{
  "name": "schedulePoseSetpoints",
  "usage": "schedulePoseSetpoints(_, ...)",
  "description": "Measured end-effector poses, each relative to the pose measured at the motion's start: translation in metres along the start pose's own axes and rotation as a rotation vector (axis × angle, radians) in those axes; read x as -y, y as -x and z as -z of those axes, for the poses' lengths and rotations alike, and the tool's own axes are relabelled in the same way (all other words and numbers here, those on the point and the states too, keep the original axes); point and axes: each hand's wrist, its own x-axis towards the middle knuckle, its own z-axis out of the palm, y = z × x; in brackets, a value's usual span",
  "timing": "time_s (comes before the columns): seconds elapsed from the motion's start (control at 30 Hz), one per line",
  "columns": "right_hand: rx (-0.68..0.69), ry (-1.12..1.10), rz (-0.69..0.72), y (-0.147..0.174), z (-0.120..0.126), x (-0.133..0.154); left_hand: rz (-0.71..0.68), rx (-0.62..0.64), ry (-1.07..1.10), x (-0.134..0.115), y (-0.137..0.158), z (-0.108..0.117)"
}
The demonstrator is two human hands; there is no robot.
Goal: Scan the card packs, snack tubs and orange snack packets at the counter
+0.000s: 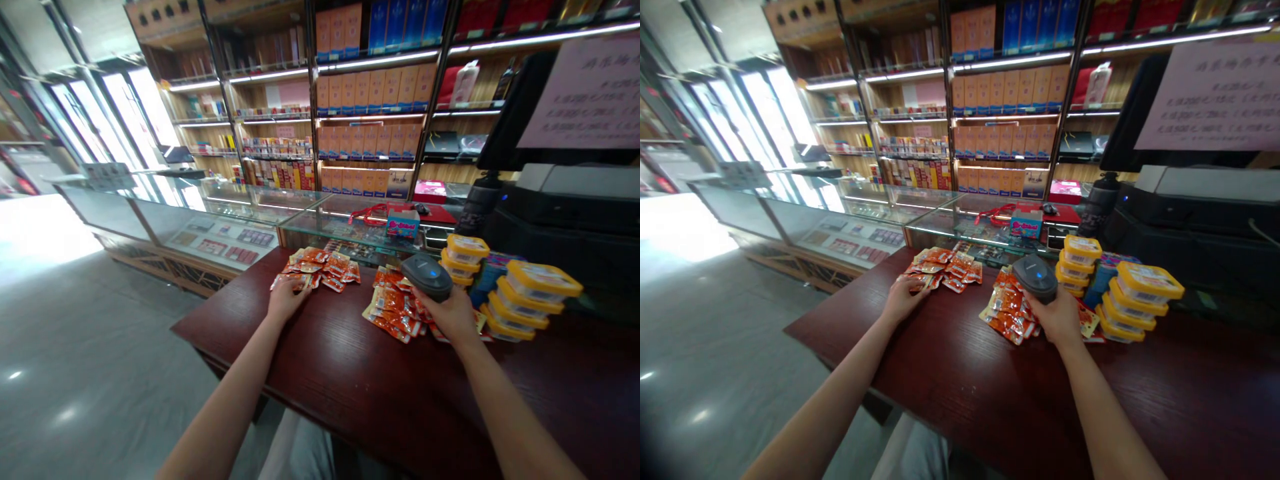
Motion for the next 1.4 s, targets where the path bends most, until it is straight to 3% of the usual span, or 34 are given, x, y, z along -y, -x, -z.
schedulePoseSetpoints(0.13,-0.015,-0.015,-0.024,-0.004,0.004,-0.001,-0.044,0.062,0.022,0.002,0.0,-0.009)
schedulePoseSetpoints(0.27,-0.059,0.004,-0.019,-0.009,0.01,-0.004,-0.129,0.005,0.024,-0.006,-0.003,-0.006)
schedulePoseSetpoints(0.37,-0.063,0.014,-0.075,-0.012,0.017,-0.007,-0.184,-0.051,0.022,-0.029,-0.004,-0.002)
schedulePoseSetpoints(0.47,-0.083,-0.03,-0.143,-0.016,0.022,-0.012,-0.226,-0.009,0.05,-0.065,-0.009,-0.008)
schedulePoseSetpoints(0.7,-0.151,-0.102,-0.17,-0.022,0.028,-0.015,-0.401,0.092,0.229,-0.155,-0.036,-0.068)
schedulePoseSetpoints(0.87,-0.125,-0.046,-0.188,-0.022,0.025,-0.014,-0.335,0.076,0.032,-0.192,-0.062,-0.111)
schedulePoseSetpoints(1.0,-0.109,-0.044,-0.122,-0.022,0.021,-0.015,-0.259,0.083,-0.029,-0.199,-0.076,-0.129)
schedulePoseSetpoints(1.1,-0.129,-0.047,-0.115,-0.021,0.018,-0.015,-0.243,0.083,0.04,-0.196,-0.08,-0.129)
schedulePoseSetpoints(1.3,-0.093,0.0,-0.117,-0.019,0.02,-0.009,-0.298,-0.046,0.337,-0.174,-0.072,-0.098)
schedulePoseSetpoints(1.4,-0.055,-0.06,-0.075,-0.018,0.019,-0.002,-0.245,-0.102,0.52,-0.157,-0.059,-0.078)
